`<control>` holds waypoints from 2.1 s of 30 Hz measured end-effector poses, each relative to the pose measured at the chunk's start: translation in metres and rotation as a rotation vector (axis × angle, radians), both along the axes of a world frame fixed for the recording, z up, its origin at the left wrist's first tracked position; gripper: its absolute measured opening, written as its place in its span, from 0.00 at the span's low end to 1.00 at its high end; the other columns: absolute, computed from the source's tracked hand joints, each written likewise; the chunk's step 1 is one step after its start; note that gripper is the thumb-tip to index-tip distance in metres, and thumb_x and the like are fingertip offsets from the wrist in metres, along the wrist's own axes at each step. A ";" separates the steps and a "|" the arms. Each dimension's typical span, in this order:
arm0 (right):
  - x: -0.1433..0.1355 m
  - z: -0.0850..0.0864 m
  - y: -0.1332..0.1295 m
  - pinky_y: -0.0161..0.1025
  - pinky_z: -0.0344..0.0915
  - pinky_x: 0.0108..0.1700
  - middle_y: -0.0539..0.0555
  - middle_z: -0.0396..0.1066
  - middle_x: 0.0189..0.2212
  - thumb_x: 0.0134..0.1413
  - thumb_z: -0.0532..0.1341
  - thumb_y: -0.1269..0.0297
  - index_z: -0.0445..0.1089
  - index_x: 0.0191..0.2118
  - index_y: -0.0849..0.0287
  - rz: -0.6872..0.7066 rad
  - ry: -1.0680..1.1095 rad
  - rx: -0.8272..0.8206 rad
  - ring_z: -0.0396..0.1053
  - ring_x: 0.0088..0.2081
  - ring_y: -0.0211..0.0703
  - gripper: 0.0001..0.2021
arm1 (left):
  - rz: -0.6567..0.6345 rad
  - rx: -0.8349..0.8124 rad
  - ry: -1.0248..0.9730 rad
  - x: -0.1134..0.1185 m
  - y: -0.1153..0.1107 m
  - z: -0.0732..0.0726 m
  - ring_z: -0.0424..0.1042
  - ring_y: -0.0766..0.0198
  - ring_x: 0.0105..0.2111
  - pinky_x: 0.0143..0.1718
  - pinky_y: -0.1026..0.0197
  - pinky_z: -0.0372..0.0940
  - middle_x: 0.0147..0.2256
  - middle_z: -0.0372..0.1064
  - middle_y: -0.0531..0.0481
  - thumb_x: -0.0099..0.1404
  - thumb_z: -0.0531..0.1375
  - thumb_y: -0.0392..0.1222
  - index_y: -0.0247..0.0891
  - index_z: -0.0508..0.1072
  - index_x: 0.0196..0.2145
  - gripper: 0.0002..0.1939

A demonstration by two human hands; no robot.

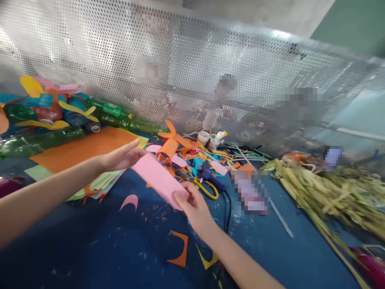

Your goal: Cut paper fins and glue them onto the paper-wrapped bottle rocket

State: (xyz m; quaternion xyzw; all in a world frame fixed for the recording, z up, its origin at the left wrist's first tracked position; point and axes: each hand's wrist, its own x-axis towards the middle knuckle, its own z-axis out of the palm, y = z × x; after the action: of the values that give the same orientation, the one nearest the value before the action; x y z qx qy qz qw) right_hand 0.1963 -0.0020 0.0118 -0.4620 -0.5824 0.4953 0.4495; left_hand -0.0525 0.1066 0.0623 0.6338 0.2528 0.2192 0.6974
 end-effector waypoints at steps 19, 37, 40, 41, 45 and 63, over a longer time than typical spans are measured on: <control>-0.001 -0.003 0.005 0.34 0.64 0.30 0.49 0.70 0.29 0.50 0.62 0.53 0.66 0.33 0.57 -0.029 0.257 -0.199 0.68 0.29 0.39 0.13 | 0.044 -0.065 0.089 0.030 -0.034 -0.029 0.60 0.73 0.15 0.17 0.70 0.57 0.19 0.64 0.55 0.57 0.62 0.46 0.32 0.74 0.32 0.13; 0.016 -0.015 0.022 0.37 0.63 0.28 0.48 0.66 0.22 0.53 0.58 0.53 0.57 0.29 0.55 -0.176 -0.276 0.144 0.68 0.26 0.43 0.13 | 0.455 -0.051 0.181 0.056 -0.057 -0.057 0.68 0.66 0.18 0.18 0.67 0.62 0.23 0.72 0.51 0.56 0.61 0.54 0.34 0.72 0.34 0.18; 0.017 -0.014 0.023 0.37 0.63 0.26 0.48 0.65 0.21 0.55 0.56 0.51 0.57 0.30 0.54 -0.167 -0.231 0.125 0.68 0.25 0.42 0.13 | 0.508 -0.038 0.171 0.056 -0.058 -0.062 0.68 0.65 0.18 0.16 0.67 0.60 0.23 0.71 0.51 0.57 0.58 0.56 0.35 0.71 0.35 0.20; 0.017 -0.014 0.023 0.37 0.64 0.25 0.48 0.65 0.21 0.56 0.54 0.51 0.58 0.30 0.54 -0.158 -0.215 0.120 0.67 0.24 0.42 0.13 | 0.509 -0.041 0.153 0.056 -0.058 -0.063 0.68 0.65 0.19 0.16 0.67 0.60 0.23 0.71 0.51 0.58 0.58 0.57 0.35 0.71 0.34 0.20; 0.016 -0.015 0.022 0.35 0.63 0.21 0.47 0.64 0.21 0.56 0.54 0.50 0.61 0.30 0.55 -0.111 -0.207 0.062 0.65 0.20 0.39 0.13 | 0.516 -0.065 0.123 0.054 -0.057 -0.065 0.69 0.64 0.20 0.16 0.67 0.60 0.24 0.71 0.50 0.57 0.58 0.57 0.35 0.69 0.30 0.20; 0.053 -0.003 0.032 0.39 0.60 0.28 0.54 0.66 0.25 0.53 0.58 0.57 0.63 0.26 0.58 -0.172 -1.342 0.351 0.67 0.27 0.46 0.11 | 0.626 -0.437 -0.155 0.053 -0.050 -0.060 0.75 0.60 0.28 0.28 0.62 0.70 0.33 0.76 0.43 0.57 0.62 0.50 0.35 0.71 0.37 0.16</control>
State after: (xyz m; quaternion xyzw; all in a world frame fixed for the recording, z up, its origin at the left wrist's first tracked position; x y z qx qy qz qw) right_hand 0.2492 0.0298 0.0087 -0.6332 -0.7669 -0.0358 0.0980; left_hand 0.0001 0.0565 0.0020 0.3442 0.4213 0.4096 0.7324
